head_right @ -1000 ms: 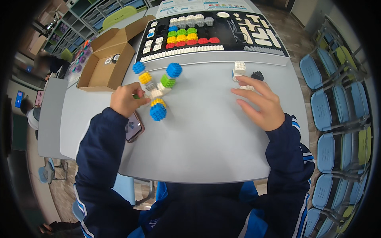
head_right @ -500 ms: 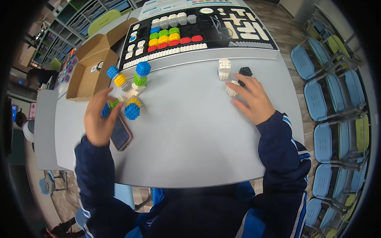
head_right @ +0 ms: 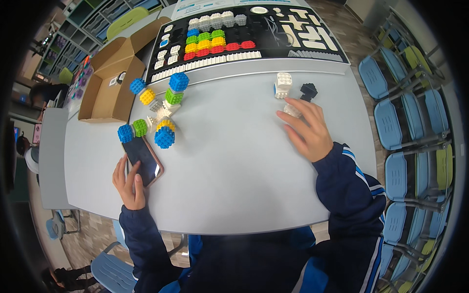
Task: The person assembles a small structure using white, black, and gray interlocking plastic blocks. They pick up individual pieces from a tray, connect them together, and build a compact rectangular assembly on the table.
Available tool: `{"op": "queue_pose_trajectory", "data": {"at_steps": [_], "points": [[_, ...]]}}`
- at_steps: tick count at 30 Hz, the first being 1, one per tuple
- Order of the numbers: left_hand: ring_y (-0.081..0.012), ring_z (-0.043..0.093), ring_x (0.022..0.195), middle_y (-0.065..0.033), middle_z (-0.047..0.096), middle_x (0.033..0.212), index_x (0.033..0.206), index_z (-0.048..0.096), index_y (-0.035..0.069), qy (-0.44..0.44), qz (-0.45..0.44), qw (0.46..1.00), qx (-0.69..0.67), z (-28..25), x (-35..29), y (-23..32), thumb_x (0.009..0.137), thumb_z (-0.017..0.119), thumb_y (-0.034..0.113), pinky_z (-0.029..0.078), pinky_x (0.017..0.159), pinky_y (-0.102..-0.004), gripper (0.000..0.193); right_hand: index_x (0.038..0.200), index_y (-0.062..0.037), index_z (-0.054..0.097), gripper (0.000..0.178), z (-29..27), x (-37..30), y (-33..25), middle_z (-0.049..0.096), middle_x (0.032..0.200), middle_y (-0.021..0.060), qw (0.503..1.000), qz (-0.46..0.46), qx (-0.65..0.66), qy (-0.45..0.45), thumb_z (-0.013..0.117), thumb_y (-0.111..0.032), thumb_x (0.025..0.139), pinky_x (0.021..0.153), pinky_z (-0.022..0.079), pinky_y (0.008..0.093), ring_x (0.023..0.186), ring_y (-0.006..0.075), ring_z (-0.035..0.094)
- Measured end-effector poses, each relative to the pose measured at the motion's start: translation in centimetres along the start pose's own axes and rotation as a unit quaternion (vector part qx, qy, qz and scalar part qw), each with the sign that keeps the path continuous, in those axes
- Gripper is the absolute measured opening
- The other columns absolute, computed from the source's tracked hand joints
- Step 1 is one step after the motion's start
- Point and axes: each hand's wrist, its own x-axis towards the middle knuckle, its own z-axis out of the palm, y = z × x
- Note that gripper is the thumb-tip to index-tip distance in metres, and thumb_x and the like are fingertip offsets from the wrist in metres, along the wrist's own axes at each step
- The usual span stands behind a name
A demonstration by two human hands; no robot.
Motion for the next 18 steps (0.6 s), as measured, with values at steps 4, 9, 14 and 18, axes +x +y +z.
{"op": "queue_pose_trajectory", "data": {"at_steps": [4, 9, 14, 18], "points": [[-0.0386, 0.048, 0.13, -0.0228, 0.053, 0.14, 0.117, 0.069, -0.001, 0.07, -0.021, 0.996, -0.043, -0.3, -0.2, 1.0, 0.094, 0.051, 0.009, 0.037, 0.108, -0.0463, 0.031, 0.119, -0.0069, 0.069, 0.046, 0.3, -0.3, 0.2, 0.056, 0.135, 0.0173, 0.999, 0.016, 0.014, 0.031, 0.071, 0.004, 0.074, 0.099, 0.044, 0.0422, 0.117, 0.0365, 0.055], [-0.0388, 0.058, 0.11, -0.0224, 0.059, 0.119, 0.103, 0.067, 0.001, 0.058, 0.116, 0.985, -0.111, -0.6, -2.3, 3.3, 0.073, 0.065, -0.001, 0.046, 0.091, -0.0488, 0.03, 0.124, -0.007, 0.067, 0.047, 0.2, 0.1, 0.1, 0.051, 0.141, 0.0187, 0.998, 0.052, 0.0, 0.043, 0.073, -0.001, 0.077, 0.101, 0.043, 0.0424, 0.12, 0.0369, 0.053], [-0.0186, 0.067, 0.099, -0.0075, 0.07, 0.113, 0.092, 0.073, 0.008, 0.058, 0.386, 0.902, -0.183, 1.3, 0.4, 10.1, 0.077, 0.068, 0.005, 0.05, 0.085, -0.0343, 0.017, 0.137, -0.0102, 0.056, 0.06, 1.4, 1.3, 0.0, 0.044, 0.148, 0.0174, 0.993, 0.105, -0.052, 0.018, 0.076, -0.012, 0.08, 0.105, 0.038, 0.0433, 0.126, 0.0354, 0.048], [-0.0198, 0.067, 0.098, -0.0096, 0.069, 0.116, 0.094, 0.071, 0.005, 0.05, 0.4, 0.871, -0.28, 3.7, 3.5, 13.9, 0.075, 0.067, 0.003, 0.05, 0.083, -0.0345, 0.02, 0.141, -0.0151, 0.053, 0.066, 2.6, 3.1, 0.6, 0.044, 0.148, 0.0158, 0.989, 0.108, -0.101, 0.023, 0.078, -0.022, 0.081, 0.102, 0.034, 0.0436, 0.123, 0.0318, 0.049]]}}
